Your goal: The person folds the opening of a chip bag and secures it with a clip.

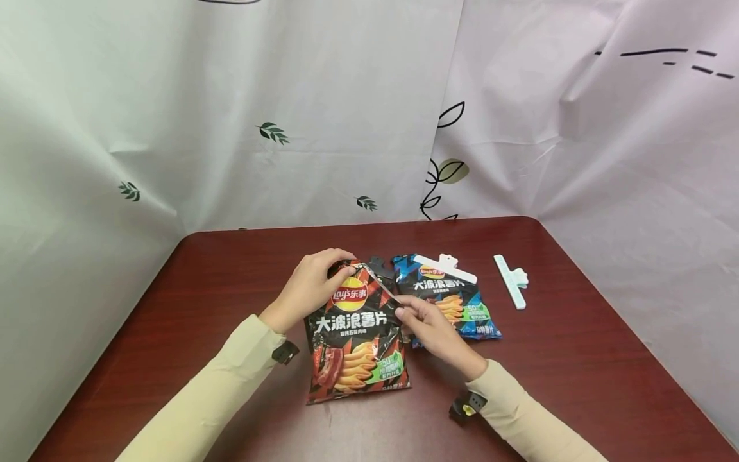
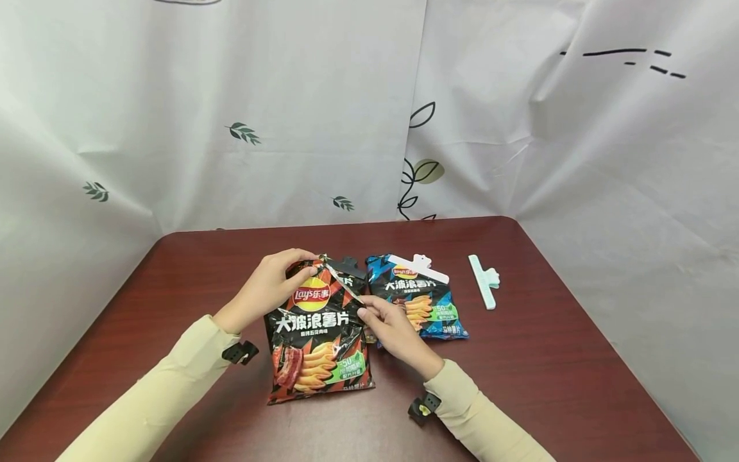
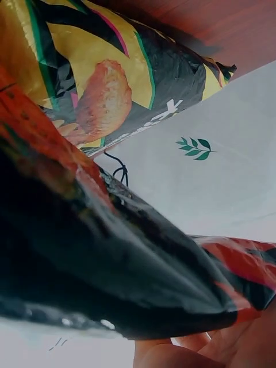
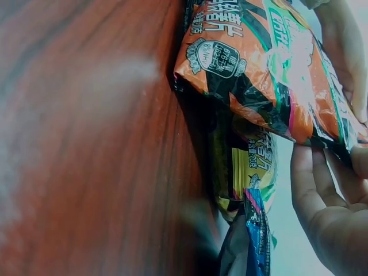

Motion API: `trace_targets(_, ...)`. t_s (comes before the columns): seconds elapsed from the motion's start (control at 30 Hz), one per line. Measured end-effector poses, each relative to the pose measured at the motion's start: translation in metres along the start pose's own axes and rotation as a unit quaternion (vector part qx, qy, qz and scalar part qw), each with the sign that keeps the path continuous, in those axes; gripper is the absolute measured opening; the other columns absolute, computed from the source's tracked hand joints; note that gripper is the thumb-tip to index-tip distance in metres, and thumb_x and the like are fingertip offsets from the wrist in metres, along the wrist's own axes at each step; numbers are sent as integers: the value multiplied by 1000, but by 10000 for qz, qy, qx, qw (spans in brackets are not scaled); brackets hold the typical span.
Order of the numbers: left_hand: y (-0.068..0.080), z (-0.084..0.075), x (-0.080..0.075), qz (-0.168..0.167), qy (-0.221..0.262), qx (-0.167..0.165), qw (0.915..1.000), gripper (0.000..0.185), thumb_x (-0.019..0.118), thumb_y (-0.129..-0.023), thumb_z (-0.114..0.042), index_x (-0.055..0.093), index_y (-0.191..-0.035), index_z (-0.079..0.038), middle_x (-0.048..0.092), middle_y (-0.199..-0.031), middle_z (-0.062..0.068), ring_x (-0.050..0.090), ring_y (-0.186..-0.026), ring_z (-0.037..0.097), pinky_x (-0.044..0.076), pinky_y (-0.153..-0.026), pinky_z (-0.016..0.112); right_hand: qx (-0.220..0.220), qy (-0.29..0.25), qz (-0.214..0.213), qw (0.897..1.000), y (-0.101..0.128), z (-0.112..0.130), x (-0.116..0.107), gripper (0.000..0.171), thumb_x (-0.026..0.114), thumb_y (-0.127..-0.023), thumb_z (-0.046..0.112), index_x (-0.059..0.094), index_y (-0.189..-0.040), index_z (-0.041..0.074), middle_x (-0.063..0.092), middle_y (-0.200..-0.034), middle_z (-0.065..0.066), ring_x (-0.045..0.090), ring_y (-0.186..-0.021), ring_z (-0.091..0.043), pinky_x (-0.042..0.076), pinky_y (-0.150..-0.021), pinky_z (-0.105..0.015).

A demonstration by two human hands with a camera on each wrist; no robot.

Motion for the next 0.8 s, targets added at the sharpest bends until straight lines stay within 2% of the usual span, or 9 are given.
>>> trace_targets(0.2,0,0,1,-58,-37,48,10000,25,62,-94,-22,66,-115,-10,68,-108,4,54,-69,8,44,-64,29,42,-91,-124,9999,0,-1,1,36,48,-101,18,54,-130,-2,68,-107,-25,64,-76,-7,56,-72,-35)
trace_targets(0.5,-1,1,2,-76,26,86,9999,20,62,-94,-21,67,-111,-11,68,-105,2,50,-63,8,43,-60,28,328,-226,-662,9970,1,-3,4,37,57,-98,20,59,-131,5,69,-110,-22,67,-76,-8,57,-73,-35)
trace_targets(0.67,-1,2,3,-66,125,114,9998,11,62,-94,-19,66,-104,-15,68,-102,0,50,-65,8,43,-60,28,351,-314,-662,9967,2,-3,3,37,58,-97,23,59,-133,13,70,-110,-18,69,-81,-10,57,-73,-35)
trace_targets(0.8,-1,2,4,-77,149,138,9998,7,62,-94,-17,65,-101,-16,69,-98,-2,50,-63,8,42,-58,28,358,-245,-689,9967,1,-4,3,36,59,-97,24,61,-131,14,70,-109,-19,69,-80,-10,57,-73,-37)
Point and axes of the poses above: each hand's wrist, its own y-axis away from the middle knuckle, its own x-axis out of the palm, z = x × y, the point moved 1 cm from there along -y, towards the middle knuckle
